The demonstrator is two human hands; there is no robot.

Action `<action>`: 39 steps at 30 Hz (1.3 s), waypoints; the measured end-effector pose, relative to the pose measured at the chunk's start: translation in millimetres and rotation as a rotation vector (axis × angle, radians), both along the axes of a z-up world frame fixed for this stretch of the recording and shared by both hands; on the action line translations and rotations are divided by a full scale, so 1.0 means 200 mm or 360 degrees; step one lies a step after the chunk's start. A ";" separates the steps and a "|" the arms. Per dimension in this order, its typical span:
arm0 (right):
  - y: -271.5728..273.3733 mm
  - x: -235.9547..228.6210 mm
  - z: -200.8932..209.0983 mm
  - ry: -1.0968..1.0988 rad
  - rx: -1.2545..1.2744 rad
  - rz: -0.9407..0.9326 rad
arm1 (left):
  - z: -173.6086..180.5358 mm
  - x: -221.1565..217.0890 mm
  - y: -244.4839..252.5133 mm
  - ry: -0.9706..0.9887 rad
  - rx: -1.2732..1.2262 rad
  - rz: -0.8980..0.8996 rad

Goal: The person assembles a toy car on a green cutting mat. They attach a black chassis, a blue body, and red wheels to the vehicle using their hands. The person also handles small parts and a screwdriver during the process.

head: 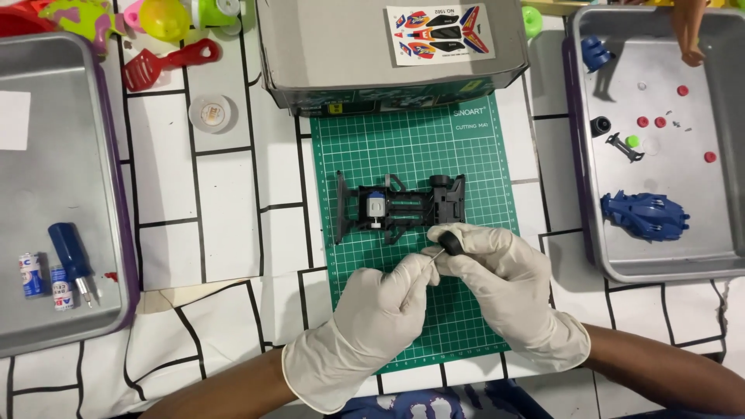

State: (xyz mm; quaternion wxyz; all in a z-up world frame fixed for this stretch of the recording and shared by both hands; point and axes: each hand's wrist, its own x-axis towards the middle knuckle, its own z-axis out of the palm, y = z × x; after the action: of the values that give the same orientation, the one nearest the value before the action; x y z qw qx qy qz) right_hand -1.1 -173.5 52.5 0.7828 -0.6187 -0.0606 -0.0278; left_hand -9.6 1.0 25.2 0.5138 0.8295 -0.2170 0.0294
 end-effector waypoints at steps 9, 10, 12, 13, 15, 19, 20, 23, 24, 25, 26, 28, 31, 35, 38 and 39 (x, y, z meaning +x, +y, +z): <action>-0.01 0.00 -0.05 -0.0029 0.0074 0.0031 | 0.09 0.03 0.00 0.0329 -0.0160 -0.0075; -0.01 0.00 -0.04 -0.0032 0.0073 0.0031 | 0.09 0.03 0.00 0.0326 -0.0160 -0.0076; -0.01 0.01 -0.03 -0.0101 -0.0087 0.0023 | 0.08 0.03 0.01 0.0319 -0.0161 -0.0081; -0.01 0.02 -0.03 -0.0103 -0.0088 0.0022 | 0.09 0.03 0.01 0.0316 -0.0162 -0.0082; -0.02 0.02 -0.02 -0.0103 -0.0197 0.0044 | 0.10 0.04 0.01 0.0574 -0.0276 -0.0130; -0.04 0.04 -0.01 0.0090 -0.0207 0.0115 | 0.12 0.06 0.02 0.0675 -0.0370 -0.0161; -0.04 0.05 0.00 0.0021 -0.0242 0.0117 | 0.12 0.07 0.02 0.0807 -0.0418 -0.0154; -0.06 0.06 -0.05 -0.0246 -0.0253 0.0113 | 0.11 0.09 0.01 0.0962 -0.0502 -0.0154; -0.07 0.06 -0.08 -0.0436 -0.0231 0.0112 | 0.11 0.09 0.01 0.0993 -0.0547 -0.0155; -0.07 0.06 -0.07 -0.0435 -0.0223 0.0113 | 0.10 0.09 0.01 0.0993 -0.0541 -0.0151; -0.07 0.06 -0.06 -0.0293 -0.0183 0.0132 | 0.10 0.10 0.00 0.0981 -0.0561 -0.0143; -0.08 0.06 -0.07 -0.0159 -0.0137 0.0144 | 0.11 0.10 0.00 0.0962 -0.0574 -0.0142; -0.09 0.07 -0.10 -0.0074 0.0023 0.0178 | 0.11 0.11 -0.01 0.1114 -0.0685 -0.0104; -0.09 0.08 -0.08 -0.0463 -0.0221 0.0181 | 0.10 0.09 0.00 0.1035 -0.0668 -0.0100; -0.07 0.08 -0.06 -0.0444 -0.0309 0.0134 | 0.09 0.08 0.00 0.0836 -0.0567 -0.0117; -0.07 0.08 -0.05 -0.0465 -0.0344 0.0113 | 0.08 0.07 0.00 0.0748 -0.0553 -0.0123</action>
State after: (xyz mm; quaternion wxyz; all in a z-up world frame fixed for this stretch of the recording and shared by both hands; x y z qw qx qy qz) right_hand 14.5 -188.1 41.9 0.6951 -0.6861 -0.1981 -0.0830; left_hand 5.0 0.9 40.5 0.6850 0.7043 -0.1152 -0.1465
